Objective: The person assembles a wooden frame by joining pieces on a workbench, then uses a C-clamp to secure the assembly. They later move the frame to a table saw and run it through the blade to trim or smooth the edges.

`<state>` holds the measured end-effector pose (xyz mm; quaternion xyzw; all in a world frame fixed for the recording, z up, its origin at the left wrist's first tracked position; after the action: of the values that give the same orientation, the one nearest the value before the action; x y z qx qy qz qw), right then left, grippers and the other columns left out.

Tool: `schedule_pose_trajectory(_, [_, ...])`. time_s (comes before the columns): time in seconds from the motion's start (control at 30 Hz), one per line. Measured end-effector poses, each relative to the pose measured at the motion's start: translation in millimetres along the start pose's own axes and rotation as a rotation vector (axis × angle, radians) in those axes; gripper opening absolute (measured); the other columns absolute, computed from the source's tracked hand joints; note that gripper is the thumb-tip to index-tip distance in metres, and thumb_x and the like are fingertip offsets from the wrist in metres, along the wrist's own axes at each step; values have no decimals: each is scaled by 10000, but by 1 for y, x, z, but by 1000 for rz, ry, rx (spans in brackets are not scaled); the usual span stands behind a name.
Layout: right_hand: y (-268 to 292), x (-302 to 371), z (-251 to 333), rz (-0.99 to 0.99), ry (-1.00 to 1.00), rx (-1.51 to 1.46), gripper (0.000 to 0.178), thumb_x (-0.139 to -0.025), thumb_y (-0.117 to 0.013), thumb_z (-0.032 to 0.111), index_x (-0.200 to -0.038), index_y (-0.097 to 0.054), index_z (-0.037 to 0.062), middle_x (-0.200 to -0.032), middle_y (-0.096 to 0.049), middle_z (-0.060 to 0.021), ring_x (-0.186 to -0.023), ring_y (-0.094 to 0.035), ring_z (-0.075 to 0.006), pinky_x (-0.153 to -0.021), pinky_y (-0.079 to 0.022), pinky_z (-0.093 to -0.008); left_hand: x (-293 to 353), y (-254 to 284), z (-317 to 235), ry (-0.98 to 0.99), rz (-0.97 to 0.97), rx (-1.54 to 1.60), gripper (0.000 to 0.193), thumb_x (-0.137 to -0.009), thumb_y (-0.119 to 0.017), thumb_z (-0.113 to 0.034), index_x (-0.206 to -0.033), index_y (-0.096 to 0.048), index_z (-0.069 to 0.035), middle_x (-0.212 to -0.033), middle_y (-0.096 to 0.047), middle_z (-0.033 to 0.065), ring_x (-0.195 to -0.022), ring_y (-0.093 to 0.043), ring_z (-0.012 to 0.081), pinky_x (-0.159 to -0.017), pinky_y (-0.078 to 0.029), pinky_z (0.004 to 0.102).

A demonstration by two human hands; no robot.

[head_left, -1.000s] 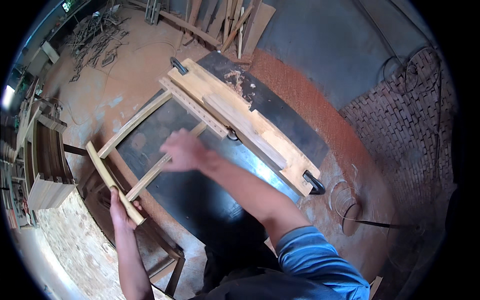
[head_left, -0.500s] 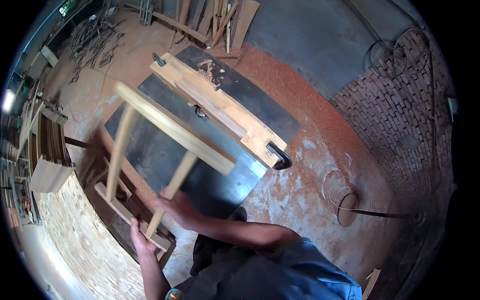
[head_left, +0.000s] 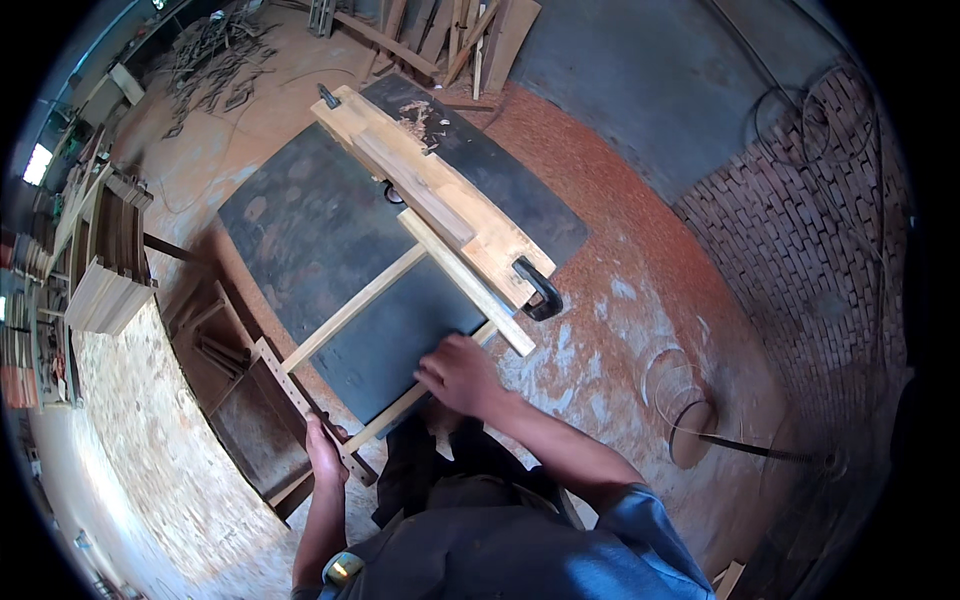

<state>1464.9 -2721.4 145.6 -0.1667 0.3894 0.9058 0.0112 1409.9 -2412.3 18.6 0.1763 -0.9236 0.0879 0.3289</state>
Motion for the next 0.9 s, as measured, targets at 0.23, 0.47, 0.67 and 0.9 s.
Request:
schedule_pose_trajectory(0.23, [-29, -7, -48, 26, -4, 113, 320, -837, -681, 337, -611, -634, 116, -648, -623, -56, -700, -617, -254, -666, -515, -391, -6, -7, 19, 59, 14, 117, 489, -990, -458, -538, -1095, -520, -64, -642, -546, 72, -557, -542, 197, -539, -494, 372])
schedule_pose_trajectory(0.47, [-24, -17, -41, -94, -14, 164, 371, -788, -724, 351, -531, -576, 129, -570, -594, -38, -597, -607, -246, -513, -497, -397, -9, -3, 24, 144, 22, 163, 432, -990, -448, -537, -1003, -494, -107, -626, -535, 79, -544, -540, 227, -510, -498, 406])
schedule_pose_trajectory(0.67, [-27, -32, -40, -152, 32, 153, 381, -734, -772, 306, -509, -524, 126, -538, -536, -44, -539, -561, -252, -452, -443, -399, -21, -6, 13, 135, 10, 144, 436, -987, -436, -560, -971, -483, -127, -611, -517, 79, -509, -525, 240, -486, -500, 423])
schedule_pose_trajectory(0.9, [-38, -60, -43, -170, 41, 144, 370, -746, -759, 303, -506, -532, 136, -535, -554, -33, -533, -566, -239, -462, -461, -392, -46, -7, -5, 163, -19, 147, 452, -975, -435, -592, -935, -473, -143, -603, -513, 78, -465, -506, 258, -442, -479, 426])
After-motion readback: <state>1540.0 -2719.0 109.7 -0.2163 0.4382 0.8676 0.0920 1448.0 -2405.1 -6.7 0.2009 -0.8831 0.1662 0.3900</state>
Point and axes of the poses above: each hand's wrist, its own x-axis away from the middle knuckle, its own y-axis out of the back of the hand, z = x × y, the point moved 7 cm from there along -x, towards the middle knuckle
